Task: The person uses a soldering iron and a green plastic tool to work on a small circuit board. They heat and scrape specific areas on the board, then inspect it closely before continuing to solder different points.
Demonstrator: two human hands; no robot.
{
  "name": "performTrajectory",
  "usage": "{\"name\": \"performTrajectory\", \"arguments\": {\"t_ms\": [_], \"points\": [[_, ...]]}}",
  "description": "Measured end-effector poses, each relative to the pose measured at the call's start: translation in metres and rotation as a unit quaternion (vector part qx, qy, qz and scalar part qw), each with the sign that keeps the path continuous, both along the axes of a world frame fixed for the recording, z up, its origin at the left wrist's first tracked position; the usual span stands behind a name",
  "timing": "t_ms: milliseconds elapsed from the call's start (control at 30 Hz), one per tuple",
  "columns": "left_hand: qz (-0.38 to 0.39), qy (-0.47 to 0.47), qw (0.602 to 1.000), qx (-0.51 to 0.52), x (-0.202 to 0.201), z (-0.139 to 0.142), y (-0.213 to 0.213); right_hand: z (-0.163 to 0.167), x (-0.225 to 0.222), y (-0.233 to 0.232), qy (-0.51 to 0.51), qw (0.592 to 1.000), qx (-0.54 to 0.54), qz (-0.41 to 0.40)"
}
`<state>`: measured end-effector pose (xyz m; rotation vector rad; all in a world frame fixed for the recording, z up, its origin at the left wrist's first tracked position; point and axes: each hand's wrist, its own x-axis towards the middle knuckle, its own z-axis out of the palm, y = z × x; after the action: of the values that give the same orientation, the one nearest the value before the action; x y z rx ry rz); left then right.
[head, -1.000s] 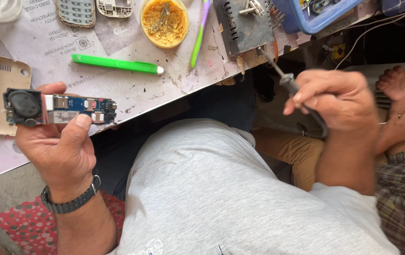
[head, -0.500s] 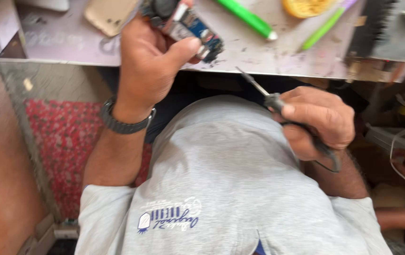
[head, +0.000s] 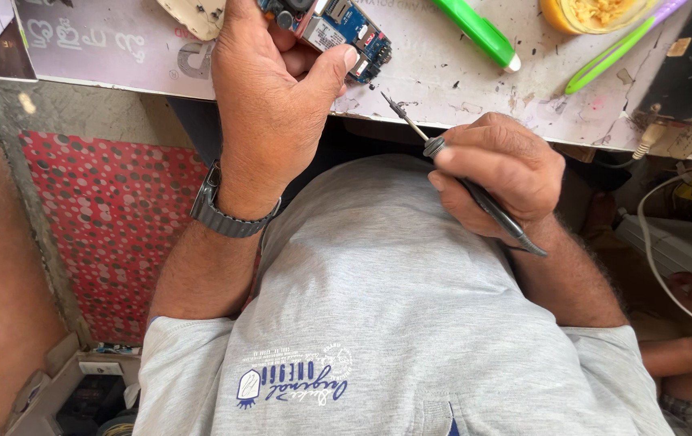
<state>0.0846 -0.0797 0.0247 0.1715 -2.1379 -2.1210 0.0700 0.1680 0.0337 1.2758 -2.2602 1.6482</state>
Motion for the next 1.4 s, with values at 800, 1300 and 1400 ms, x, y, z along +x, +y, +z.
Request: {"name": "performTrajectory", "arguments": {"t_ms": [800,1300,1400], "points": [[-0.063,0.016,0.995,-0.081,-0.03,-0.01,-0.016,0.002,-0.043,-0.005,-0.074,0.995,0.059,0.024],[-0.062,0.014,0.995,-0.08,-0.035,-0.008,-0.019,0.007,-0.048,-0.014,-0.078,0.995,0.056,0.028],[-0.061,0.018,0.994,-0.093,-0.036,-0.009,-0.019,0.007,-0.048,-0.014,-0.072,0.995,0.069,0.024]]}}
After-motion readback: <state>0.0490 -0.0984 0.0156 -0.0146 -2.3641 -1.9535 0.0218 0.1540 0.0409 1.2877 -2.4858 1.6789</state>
